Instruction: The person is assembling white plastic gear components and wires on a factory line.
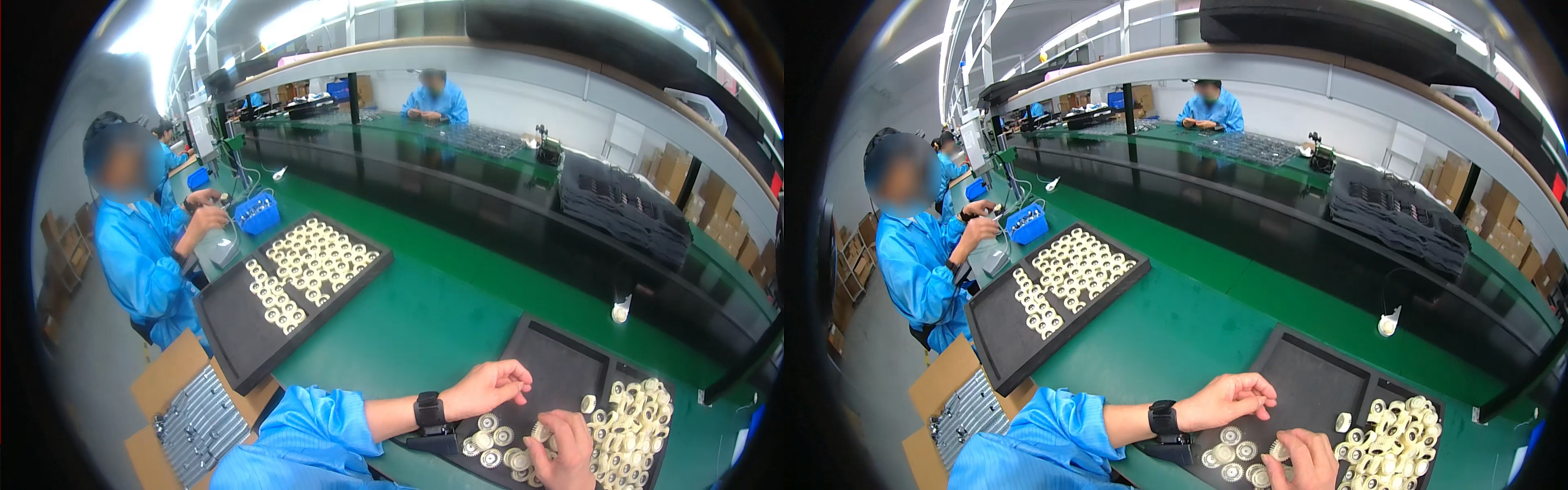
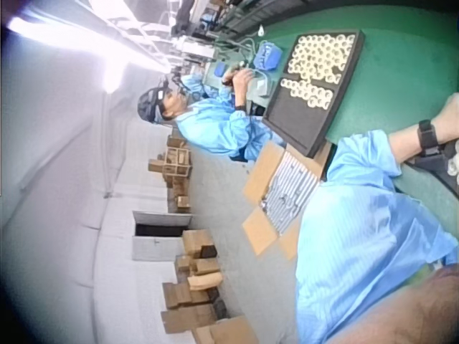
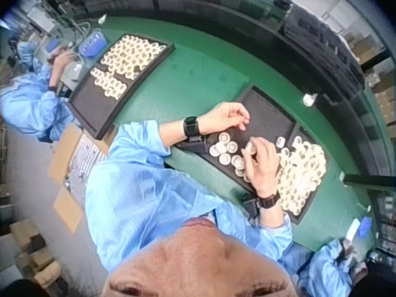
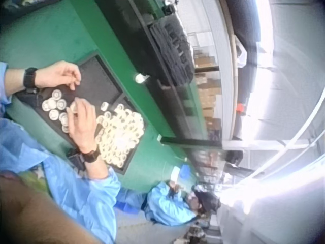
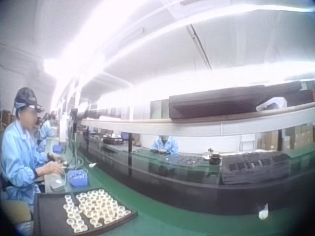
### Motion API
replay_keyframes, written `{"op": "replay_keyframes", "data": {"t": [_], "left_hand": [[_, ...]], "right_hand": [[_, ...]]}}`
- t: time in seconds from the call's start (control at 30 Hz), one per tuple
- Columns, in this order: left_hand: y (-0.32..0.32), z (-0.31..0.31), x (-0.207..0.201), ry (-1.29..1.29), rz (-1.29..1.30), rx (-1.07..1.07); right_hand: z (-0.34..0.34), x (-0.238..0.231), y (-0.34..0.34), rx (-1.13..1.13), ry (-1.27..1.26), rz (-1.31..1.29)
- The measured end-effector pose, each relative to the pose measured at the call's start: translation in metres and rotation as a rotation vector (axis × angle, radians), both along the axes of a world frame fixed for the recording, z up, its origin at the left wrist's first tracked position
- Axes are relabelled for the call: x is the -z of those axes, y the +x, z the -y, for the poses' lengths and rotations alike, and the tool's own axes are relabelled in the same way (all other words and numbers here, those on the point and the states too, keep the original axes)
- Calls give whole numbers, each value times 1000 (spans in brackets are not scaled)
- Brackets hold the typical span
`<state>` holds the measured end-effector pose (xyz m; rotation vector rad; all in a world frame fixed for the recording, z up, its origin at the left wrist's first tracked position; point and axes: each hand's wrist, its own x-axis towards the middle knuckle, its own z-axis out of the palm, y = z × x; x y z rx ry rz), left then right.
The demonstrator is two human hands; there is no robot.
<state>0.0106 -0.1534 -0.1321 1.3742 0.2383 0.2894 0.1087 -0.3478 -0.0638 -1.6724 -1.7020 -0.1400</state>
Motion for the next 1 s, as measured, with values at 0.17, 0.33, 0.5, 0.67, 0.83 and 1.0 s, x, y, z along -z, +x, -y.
{"op": "replay_keyframes", "data": {"t": [0.17,0.33,0.5,0.67,0.83,1.0], "left_hand": [[-2,-1,-4,33,-7,-5],[-1,-2,-6,58,-32,9],[-3,2,1,48,6,15],[-2,2,-1,66,-7,19],[-4,1,-4,58,-11,19],[-3,0,-4,78,-10,15]], "right_hand": [[-4,3,1,-2,-16,-37],[-3,5,2,-4,-1,-59],[-2,5,1,-14,-6,-50],[-1,10,3,-21,-28,-47],[-2,5,0,-19,-32,-41],[-3,10,3,-26,-18,-40]]}}
